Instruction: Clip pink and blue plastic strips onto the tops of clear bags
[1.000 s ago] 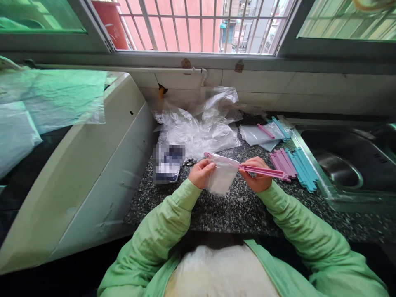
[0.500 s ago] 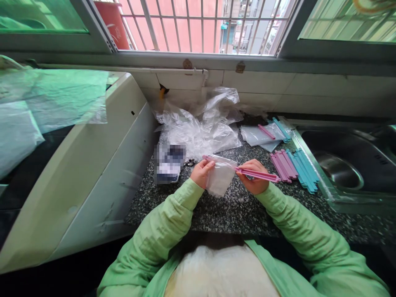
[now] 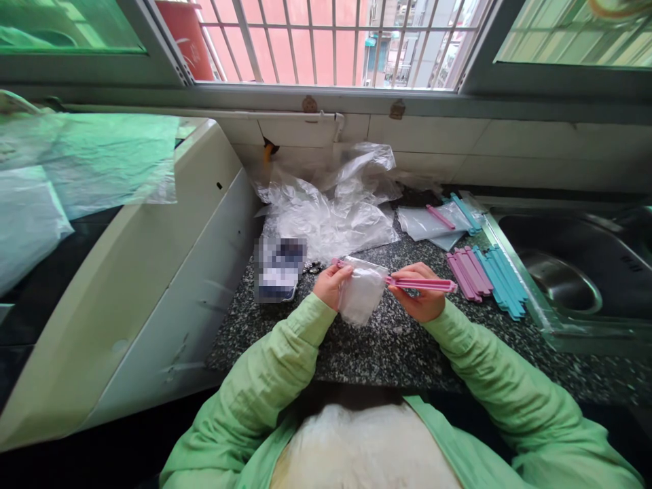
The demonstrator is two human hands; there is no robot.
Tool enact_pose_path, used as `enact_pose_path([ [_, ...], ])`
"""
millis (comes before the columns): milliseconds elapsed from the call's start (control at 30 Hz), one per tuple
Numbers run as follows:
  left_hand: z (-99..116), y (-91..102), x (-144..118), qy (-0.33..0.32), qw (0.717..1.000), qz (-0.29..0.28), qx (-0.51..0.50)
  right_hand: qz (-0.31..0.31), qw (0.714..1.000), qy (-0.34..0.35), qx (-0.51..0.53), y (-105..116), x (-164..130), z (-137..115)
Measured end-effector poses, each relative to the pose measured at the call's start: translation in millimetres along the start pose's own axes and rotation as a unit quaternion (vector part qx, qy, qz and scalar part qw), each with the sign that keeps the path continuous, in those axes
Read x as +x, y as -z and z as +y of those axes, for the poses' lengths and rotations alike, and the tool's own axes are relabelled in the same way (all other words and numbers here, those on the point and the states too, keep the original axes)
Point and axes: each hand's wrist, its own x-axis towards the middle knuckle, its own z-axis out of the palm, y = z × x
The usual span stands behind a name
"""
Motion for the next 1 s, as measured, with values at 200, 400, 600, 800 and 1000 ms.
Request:
enact_pose_path([
  [200, 1.4, 0.0, 0.0, 0.002, 1.000, -0.004, -0.004, -0.004, 1.000, 0.006, -0.029, 9.7, 2.1, -3.6],
  [400, 0.4, 0.4, 0.1, 0.004, 1.000, -0.008, 0.010, 0.007, 1.000, 0.016, -0.022, 9.4, 2.7, -8.5],
  [600, 0.5, -0.3, -0.1, 0.000, 1.000, 0.000, 0.012, 0.030, 0.999, 0.031, -0.009, 5.9, 3.5, -10.2],
  [800, 0.2, -0.4, -0.8, 0.000, 1.000, -0.006, 0.023, 0.028, 0.999, 0.034, -0.027, 5.1, 4.0, -12.0],
  [1000, 2.8, -6.1, -5.7, -0.011, 0.999, 0.008, 0.033, 0.013, 0.996, 0.072, -0.055, 5.7, 2.8, -11.6],
])
